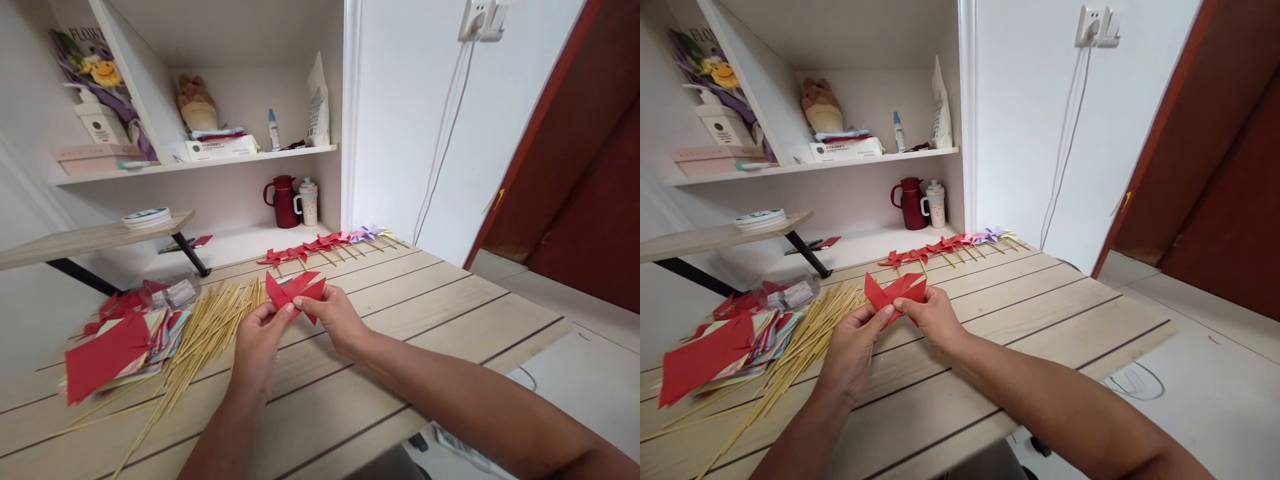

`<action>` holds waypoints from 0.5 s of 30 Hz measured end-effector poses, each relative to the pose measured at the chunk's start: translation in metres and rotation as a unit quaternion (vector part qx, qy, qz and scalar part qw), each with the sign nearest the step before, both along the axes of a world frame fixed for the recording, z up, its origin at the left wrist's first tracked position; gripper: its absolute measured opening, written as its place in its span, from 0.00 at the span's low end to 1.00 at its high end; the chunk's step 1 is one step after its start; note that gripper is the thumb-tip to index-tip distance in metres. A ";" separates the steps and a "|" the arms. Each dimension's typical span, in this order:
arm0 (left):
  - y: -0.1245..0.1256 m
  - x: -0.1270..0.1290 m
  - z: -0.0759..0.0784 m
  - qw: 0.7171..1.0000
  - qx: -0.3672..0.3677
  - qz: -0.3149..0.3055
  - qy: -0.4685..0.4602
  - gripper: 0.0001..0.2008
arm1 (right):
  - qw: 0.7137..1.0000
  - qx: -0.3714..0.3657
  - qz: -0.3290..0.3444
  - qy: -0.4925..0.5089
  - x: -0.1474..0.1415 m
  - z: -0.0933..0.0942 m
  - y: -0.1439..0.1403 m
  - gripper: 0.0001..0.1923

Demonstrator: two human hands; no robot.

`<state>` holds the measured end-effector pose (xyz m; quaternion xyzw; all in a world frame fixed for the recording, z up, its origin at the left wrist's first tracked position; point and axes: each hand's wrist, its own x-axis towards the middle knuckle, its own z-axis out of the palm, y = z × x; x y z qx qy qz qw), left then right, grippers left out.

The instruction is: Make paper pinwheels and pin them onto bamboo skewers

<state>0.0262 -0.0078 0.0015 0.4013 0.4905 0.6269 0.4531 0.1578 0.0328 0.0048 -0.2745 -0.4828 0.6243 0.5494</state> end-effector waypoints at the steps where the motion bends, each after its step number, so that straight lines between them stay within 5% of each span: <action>1: 0.000 0.000 -0.001 1.000 0.001 0.001 -0.001 0.18 | 1.000 -0.002 0.002 0.002 0.000 0.000 0.000 0.12; 15: 0.002 0.002 -0.003 0.999 0.013 0.050 -0.001 0.21 | 0.998 -0.041 0.010 0.045 -0.004 -0.007 0.001 0.13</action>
